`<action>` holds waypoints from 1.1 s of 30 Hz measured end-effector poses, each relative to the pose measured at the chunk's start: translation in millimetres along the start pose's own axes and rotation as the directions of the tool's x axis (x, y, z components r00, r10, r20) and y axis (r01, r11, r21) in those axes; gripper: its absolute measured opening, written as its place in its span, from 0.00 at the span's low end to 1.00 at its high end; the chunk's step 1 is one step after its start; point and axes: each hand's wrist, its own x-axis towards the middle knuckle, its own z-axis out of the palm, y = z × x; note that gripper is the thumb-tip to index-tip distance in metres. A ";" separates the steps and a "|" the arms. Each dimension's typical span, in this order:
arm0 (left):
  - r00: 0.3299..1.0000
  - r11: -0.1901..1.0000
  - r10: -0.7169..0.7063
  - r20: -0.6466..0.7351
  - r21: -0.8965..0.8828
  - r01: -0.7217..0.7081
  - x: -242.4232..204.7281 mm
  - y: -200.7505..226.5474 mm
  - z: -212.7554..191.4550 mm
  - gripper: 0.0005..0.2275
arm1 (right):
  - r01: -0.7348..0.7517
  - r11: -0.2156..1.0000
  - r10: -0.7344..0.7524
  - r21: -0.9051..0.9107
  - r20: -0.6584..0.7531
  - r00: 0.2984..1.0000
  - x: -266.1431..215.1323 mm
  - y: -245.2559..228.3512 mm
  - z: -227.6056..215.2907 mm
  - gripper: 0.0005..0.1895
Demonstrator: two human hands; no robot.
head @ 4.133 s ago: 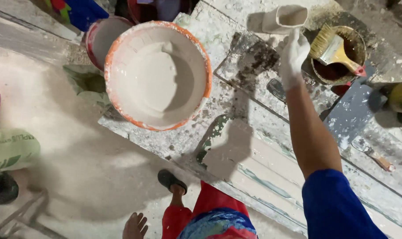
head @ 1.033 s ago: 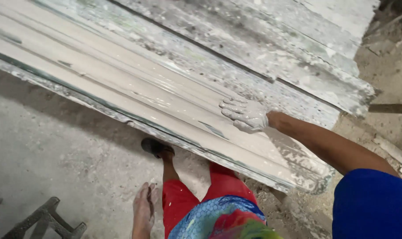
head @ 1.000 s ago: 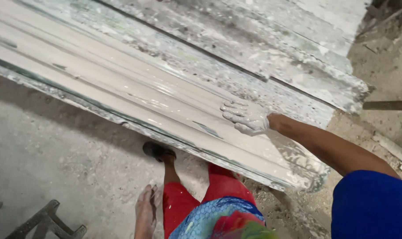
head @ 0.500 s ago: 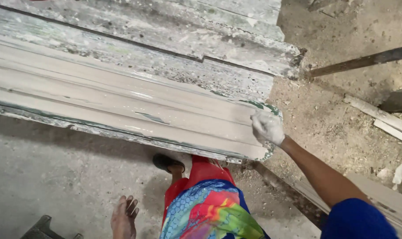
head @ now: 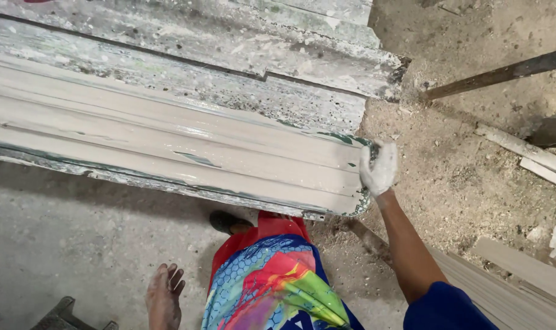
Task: Applying plaster mixture into molds to create architectural moldings and cleaning the edges with a tool.
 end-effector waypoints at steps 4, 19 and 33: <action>1.000 0.999 -0.012 -0.016 0.046 0.013 -13.3 21.6 16.7 0.24 | 0.209 0.965 -0.171 -0.160 0.222 0.960 3.2 -42.3 -1.2 0.38; 0.995 0.995 -0.087 -0.050 0.040 0.089 96.7 100.1 -41.0 0.25 | 0.365 0.931 -0.335 0.030 0.473 0.815 23.2 -362.1 136.7 0.45; 0.948 0.986 -0.169 -0.269 -0.037 0.165 383.8 211.6 -395.7 0.23 | 0.386 0.922 -0.359 0.040 0.466 0.808 19.2 -803.5 375.7 0.47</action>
